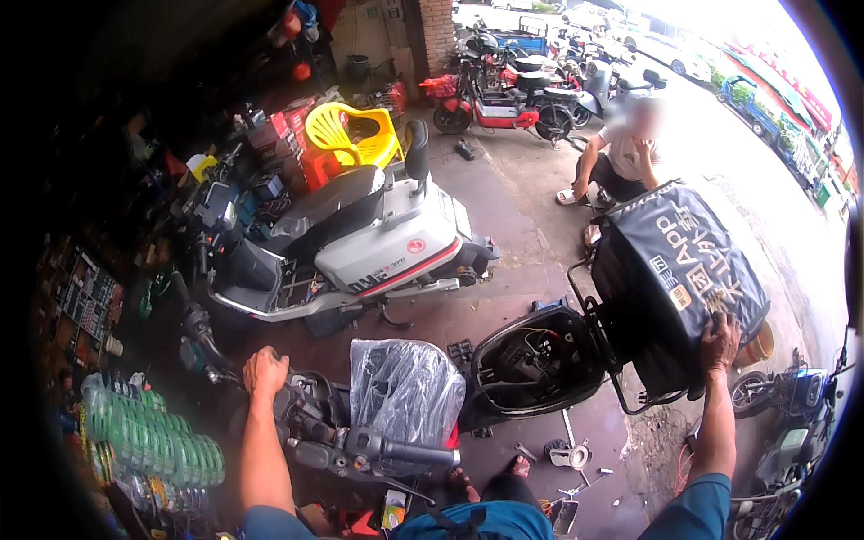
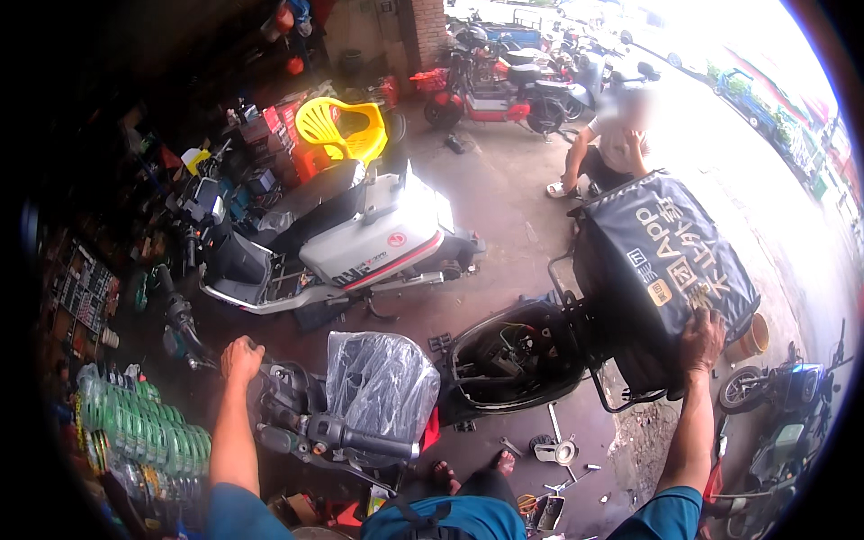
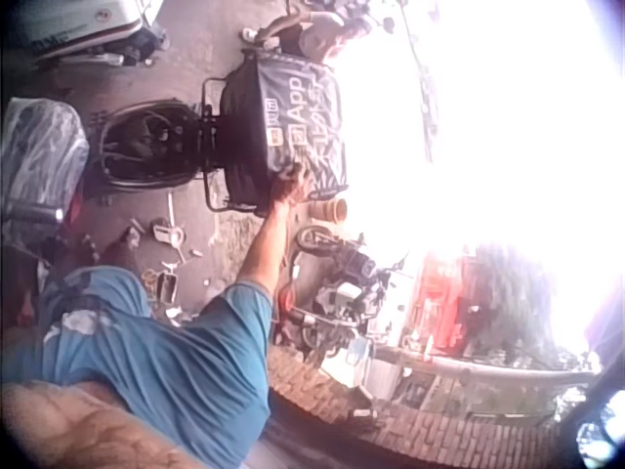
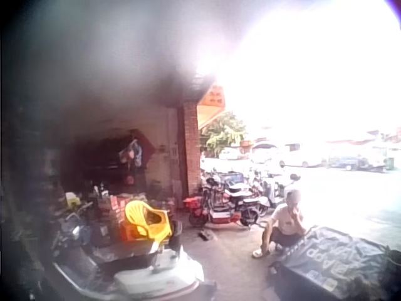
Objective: The person connects electrical wires within the seat compartment of a scooter, handles a plastic-wrapped seat, and maneuvers the vehicle within a workshop.
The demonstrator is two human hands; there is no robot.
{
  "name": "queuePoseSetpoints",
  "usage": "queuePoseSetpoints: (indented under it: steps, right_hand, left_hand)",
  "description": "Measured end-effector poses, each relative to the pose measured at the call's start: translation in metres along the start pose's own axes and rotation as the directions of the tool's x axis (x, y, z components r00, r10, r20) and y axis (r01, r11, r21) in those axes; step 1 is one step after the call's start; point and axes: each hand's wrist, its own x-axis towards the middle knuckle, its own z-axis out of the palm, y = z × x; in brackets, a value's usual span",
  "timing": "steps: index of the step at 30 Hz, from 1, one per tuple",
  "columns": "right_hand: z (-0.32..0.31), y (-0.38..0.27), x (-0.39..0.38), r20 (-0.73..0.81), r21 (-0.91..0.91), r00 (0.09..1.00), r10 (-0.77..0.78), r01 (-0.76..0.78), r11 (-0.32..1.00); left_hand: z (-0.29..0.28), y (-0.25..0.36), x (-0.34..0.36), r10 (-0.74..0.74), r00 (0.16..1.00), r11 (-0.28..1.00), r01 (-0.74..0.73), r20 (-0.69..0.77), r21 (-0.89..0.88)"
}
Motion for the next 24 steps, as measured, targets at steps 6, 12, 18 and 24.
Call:
queuePoseSetpoints:
  steps: [6, 12, 18, 24]
  right_hand:
    - [0.003, 0.005, 0.0, 0.011, -0.021, 1.0, -0.007, 0.007, 1.0]
    - [0.008, 0.007, -0.002, 0.011, -0.028, 1.0, -0.007, 0.007, 1.0]
    - [0.006, 0.005, 0.0, 0.039, -0.033, 0.999, -0.017, 0.019, 0.999]
    - [0.015, 0.02, 0.001, 0.026, -0.063, 0.998, -0.062, 0.063, 0.996]
  left_hand:
    - [-0.009, 0.005, -0.005, 0.002, 1.0, 1.0, -0.002, 0.015, -0.016]
    - [-0.005, -0.001, -0.003, 0.003, 1.0, 1.0, -0.003, 0.018, 0.002]
    - [-0.005, 0.001, -0.002, -0.005, 0.999, 1.0, 0.004, 0.036, 0.019]
    - [-0.008, 0.005, -0.002, -0.005, 0.999, 1.0, 0.005, 0.037, 0.003]
